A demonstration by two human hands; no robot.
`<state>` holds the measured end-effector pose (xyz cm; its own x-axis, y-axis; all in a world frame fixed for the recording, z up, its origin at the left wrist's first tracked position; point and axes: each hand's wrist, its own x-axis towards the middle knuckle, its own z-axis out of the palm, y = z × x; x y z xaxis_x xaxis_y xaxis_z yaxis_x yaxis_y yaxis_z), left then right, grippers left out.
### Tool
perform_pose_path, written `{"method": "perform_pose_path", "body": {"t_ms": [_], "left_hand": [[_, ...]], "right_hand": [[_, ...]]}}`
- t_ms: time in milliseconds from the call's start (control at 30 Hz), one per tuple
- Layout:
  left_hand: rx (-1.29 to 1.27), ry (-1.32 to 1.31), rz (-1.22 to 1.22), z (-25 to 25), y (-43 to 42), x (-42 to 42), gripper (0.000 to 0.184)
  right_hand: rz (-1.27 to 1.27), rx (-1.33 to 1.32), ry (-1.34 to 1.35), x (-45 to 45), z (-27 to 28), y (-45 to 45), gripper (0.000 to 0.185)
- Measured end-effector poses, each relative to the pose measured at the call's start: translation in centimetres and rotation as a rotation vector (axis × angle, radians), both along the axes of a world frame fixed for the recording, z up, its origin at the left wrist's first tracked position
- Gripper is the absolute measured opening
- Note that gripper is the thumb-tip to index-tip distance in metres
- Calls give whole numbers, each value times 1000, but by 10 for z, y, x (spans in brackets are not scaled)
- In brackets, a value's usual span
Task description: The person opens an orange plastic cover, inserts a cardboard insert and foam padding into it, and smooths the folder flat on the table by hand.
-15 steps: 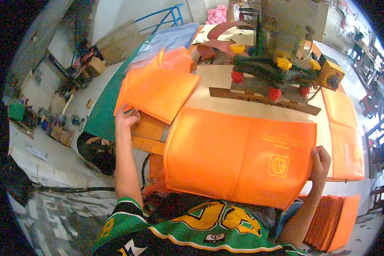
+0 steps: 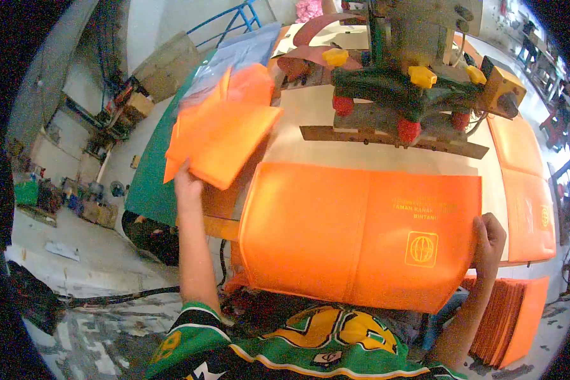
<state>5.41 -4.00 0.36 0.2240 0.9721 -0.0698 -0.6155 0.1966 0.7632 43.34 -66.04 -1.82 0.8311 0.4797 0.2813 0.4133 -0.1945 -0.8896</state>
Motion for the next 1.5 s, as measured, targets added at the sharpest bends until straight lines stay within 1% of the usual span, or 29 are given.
{"method": "perform_pose_path", "body": {"t_ms": [67, 133, 167, 200, 233, 267, 333, 367, 433, 500, 533, 600, 633, 667, 733, 800, 833, 867, 933, 1000, 1067, 1100, 1167, 1267, 1400, 1467, 1500], "left_hand": [[-16, 137, 166, 28, -12, -21, 41], [27, 222, 196, 4, 36, -82, 43], [-33, 204, 280, -5, 62, -111, 43], [-91, 184, 365, -7, 82, -135, 43], [-89, 184, 371, -3, 89, -150, 43], [-104, 197, 435, 1, 92, -164, 44], [-117, 215, 503, 2, 110, -207, 44], [-106, 205, 490, -10, 129, -238, 45], [-93, 198, 480, -11, 132, -255, 45], [-219, 314, 554, -9, 133, -266, 45], [-219, 316, 559, -17, 142, -278, 45], [-221, 457, 532, -33, 160, -294, 49], [-221, 456, 533, -21, 151, -283, 49], [-261, 625, 625, 2, 128, -255, 50], [-298, 796, 709, 35, 101, -209, 51], [5, 1801, 975, 48, 97, -182, 51], [473, 1771, 1022, 22, 137, -193, 49], [938, 1686, 1041, -3, 178, -203, 48], [1044, 1545, 581, 10, 158, -124, 54], [1335, 1667, 379, 17, 145, -57, 55], [1481, 1720, 367, 10, 146, -14, 58], [1485, 1711, 364, 12, 145, 5, 58], [1652, 1822, 296, 20, 144, 36, 58], [1723, 1798, 258, 17, 167, 55, 55], [1698, 1820, 211, 15, 186, 56, 49], [1448, 1906, 153, 11, 188, 53, 40], [1449, 1905, 151, 10, 189, 51, 40]], "right_hand": [[-7, 10, 61, -3, 4, 2, 30], [-12, 15, 78, -3, 3, 2, 30], [3, 19, 76, -3, 4, 1, 31], [10, 18, 80, -6, 9, 3, 31], [-15, 2, 84, -11, 16, 7, 31], [-41, -15, 91, -14, 19, 9, 31], [-24, 1, 80, -9, 11, 5, 33], [-28, -11, 72, -5, 5, 1, 34], [-29, -20, 67, -8, 7, 6, 35], [-54, 4, 152, -16, 16, 10, 36], [-49, 4, 153, -16, 16, 11, 36], [-66, -25, 162, -14, 16, 9, 37], [-65, -25, 162, -14, 14, 9, 37], [-61, -13, 151, -12, 13, 9, 37], [-62, -1, 140, -13, 13, 10, 37], [-73, 39, 171, -17, 15, 13, 36], [-77, 39, 168, -17, 13, 12, 36], [-78, 41, 167, -15, 10, 10, 35], [-76, 42, 164, -15, 10, 10, 34], [-56, 69, 211, -19, 17, 13, 33], [-67, 70, 225, -22, 18, 15, 33], [-79, 72, 243, -23, 19, 14, 33], [-90, 67, 201, -22, 15, 13, 33], [-102, 57, 169, -19, 12, 10, 33], [-83, 77, 201, -21, 15, 13, 34], [-85, 63, 193, -20, 13, 12, 34], [-86, 50, 180, -19, 13, 10, 34]]}}
